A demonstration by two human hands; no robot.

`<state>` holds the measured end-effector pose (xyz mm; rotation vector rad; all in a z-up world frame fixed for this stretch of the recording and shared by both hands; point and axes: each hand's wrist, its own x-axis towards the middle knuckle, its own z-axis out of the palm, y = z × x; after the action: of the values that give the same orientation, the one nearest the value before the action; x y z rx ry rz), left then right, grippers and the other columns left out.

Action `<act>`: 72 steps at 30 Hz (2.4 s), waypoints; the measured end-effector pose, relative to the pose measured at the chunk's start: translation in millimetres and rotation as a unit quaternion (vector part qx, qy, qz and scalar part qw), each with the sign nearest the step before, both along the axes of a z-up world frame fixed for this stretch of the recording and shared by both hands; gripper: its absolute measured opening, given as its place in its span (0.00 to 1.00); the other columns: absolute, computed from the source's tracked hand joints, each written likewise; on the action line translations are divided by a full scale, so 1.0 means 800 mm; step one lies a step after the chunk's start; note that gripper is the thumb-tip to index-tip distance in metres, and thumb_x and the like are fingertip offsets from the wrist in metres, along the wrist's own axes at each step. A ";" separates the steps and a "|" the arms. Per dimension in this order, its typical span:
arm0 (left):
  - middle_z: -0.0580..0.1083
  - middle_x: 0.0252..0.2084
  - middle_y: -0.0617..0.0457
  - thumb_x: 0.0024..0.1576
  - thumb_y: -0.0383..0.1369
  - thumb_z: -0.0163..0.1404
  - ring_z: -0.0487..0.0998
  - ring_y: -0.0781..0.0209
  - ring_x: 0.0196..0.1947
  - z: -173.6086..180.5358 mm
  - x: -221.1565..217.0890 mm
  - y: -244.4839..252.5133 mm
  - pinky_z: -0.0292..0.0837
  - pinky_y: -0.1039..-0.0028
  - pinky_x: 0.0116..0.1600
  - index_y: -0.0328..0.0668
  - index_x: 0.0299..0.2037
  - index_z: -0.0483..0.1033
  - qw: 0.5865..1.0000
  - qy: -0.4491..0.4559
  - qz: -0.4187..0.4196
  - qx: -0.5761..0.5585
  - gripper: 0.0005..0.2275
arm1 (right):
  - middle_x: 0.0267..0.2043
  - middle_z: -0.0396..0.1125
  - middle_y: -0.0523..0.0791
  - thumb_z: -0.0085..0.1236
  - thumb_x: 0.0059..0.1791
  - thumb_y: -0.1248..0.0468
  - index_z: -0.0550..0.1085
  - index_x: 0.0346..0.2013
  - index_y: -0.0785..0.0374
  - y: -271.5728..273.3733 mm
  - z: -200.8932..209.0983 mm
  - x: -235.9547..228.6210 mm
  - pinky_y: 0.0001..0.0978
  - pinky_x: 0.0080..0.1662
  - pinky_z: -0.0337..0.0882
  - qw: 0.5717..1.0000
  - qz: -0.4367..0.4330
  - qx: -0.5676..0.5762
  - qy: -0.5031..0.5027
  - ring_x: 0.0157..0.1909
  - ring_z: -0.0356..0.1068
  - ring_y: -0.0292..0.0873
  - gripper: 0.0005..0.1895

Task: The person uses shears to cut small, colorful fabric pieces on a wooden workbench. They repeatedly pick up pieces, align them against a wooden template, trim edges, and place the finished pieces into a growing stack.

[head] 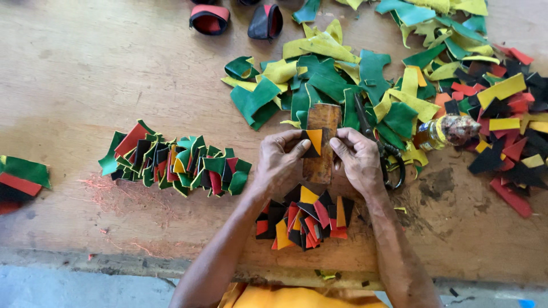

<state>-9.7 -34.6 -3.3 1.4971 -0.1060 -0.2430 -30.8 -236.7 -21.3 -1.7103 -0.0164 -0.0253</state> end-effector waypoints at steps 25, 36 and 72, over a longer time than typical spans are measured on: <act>0.76 0.42 0.56 0.65 0.29 0.53 0.77 0.71 0.41 0.008 0.018 0.037 0.78 0.77 0.50 0.35 0.51 0.73 0.944 -0.111 0.273 -0.151 0.08 | 0.41 0.73 0.50 0.58 0.51 0.66 0.77 0.44 0.66 0.067 0.092 0.043 0.42 0.48 0.73 0.890 0.057 -0.343 -0.296 0.45 0.74 0.54 0.08; 0.76 0.40 0.57 0.65 0.32 0.53 0.74 0.73 0.38 0.030 0.021 0.063 0.72 0.81 0.44 0.38 0.48 0.72 0.920 -0.084 0.364 -0.114 0.07 | 0.28 0.73 0.46 0.66 0.45 0.64 0.60 0.47 0.69 0.157 0.063 0.149 0.29 0.25 0.76 0.981 -0.051 -0.181 0.058 0.23 0.74 0.40 0.25; 0.80 0.40 0.51 0.60 0.24 0.56 0.81 0.69 0.39 -0.029 0.049 0.010 0.80 0.78 0.45 0.33 0.47 0.74 0.989 0.012 0.072 -0.132 0.08 | 0.42 0.75 0.50 0.59 0.51 0.75 0.68 0.50 0.68 -0.001 0.018 0.030 0.34 0.41 0.81 0.972 -0.053 0.226 -0.043 0.39 0.78 0.45 0.14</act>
<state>29.4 -26.7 -26.5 1.2314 -0.0099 -0.1236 -6.9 -237.4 -7.0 -1.2519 0.0160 -0.1700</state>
